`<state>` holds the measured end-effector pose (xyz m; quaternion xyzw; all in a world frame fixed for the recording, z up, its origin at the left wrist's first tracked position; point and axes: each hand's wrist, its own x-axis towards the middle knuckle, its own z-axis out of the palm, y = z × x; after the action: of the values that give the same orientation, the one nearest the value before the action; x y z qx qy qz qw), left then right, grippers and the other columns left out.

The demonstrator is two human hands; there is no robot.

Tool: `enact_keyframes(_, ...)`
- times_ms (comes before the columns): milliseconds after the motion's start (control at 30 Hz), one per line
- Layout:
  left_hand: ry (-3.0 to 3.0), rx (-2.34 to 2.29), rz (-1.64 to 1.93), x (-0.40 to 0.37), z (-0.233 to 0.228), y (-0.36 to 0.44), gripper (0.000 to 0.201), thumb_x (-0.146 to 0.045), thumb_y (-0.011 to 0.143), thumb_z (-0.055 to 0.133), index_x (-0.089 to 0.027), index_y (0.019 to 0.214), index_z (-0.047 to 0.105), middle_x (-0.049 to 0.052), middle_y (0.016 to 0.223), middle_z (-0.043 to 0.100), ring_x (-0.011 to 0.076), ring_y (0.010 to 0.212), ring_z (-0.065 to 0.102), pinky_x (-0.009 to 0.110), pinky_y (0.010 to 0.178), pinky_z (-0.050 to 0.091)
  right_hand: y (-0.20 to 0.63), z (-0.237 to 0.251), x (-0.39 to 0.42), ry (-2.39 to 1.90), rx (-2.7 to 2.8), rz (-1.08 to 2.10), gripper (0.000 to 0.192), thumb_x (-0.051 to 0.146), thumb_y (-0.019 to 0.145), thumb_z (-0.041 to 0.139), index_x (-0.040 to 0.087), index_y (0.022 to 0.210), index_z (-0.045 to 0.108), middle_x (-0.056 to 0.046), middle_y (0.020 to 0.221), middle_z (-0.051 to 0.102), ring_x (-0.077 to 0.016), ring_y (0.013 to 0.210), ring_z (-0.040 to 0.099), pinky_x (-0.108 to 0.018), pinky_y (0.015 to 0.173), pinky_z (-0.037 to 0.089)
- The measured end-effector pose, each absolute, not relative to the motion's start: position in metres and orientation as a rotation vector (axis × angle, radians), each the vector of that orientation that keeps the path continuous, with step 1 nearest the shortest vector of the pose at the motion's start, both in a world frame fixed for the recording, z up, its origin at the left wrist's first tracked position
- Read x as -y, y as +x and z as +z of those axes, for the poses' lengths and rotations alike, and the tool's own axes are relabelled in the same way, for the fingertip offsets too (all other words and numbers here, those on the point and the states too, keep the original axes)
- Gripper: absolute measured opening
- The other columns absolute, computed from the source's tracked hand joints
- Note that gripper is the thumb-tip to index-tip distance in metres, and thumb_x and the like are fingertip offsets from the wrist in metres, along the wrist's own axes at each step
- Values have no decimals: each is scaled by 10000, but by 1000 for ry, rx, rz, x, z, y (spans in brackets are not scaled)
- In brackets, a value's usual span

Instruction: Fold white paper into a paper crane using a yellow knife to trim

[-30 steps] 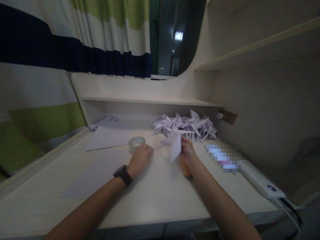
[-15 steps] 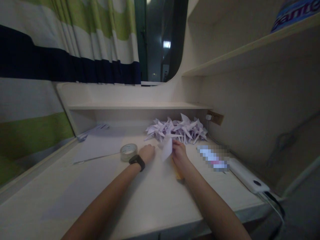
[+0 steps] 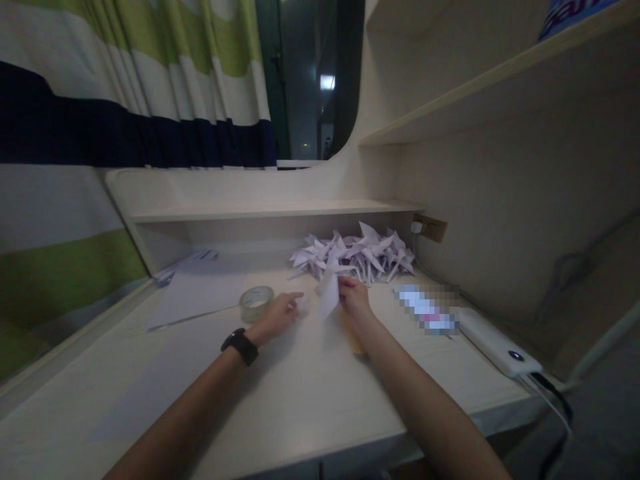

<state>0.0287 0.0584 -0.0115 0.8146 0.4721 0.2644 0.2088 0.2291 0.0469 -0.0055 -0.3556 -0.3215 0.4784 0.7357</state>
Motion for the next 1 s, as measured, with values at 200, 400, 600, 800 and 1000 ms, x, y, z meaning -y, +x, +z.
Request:
enact_keyframes(200,1741,-1170,942,-25,5,9,498,-357,801,592,-106,1231,585,146,1117,629,168,794,591,263,621,451,226,-6,-44,-805,757,1040,179,157,459,681,175,634,716,-13,617,694,-137,535,582,-239,525,447)
enact_keyframes(400,1524,-1063,985,-22,3,2,418,-405,805,620,-86,1072,664,126,938,694,129,658,584,243,568,423,216,-7,-37,-865,858,994,166,149,461,681,181,619,720,-15,622,698,-141,552,589,-246,553,460)
enact_keyframes(600,1428,-960,1024,-26,-1,-1,367,-417,807,645,-112,1008,681,148,1037,695,136,711,621,221,544,410,204,-8,-29,-906,1055,928,131,164,516,689,189,636,734,-20,633,709,-159,585,611,-274,606,476)
enact_keyframes(800,1379,-998,1031,-19,6,6,345,-420,828,621,-106,943,707,145,1017,700,155,770,627,242,607,449,196,-14,-26,-909,1140,923,74,198,528,735,183,595,706,-1,576,672,-156,540,588,-273,575,458)
enact_keyframes(1000,1414,-822,1017,-17,4,8,318,-412,813,649,-111,893,717,105,876,698,141,733,606,246,659,457,192,-16,-23,-935,1210,808,71,170,577,700,199,638,722,-3,628,692,-167,573,605,-275,589,466)
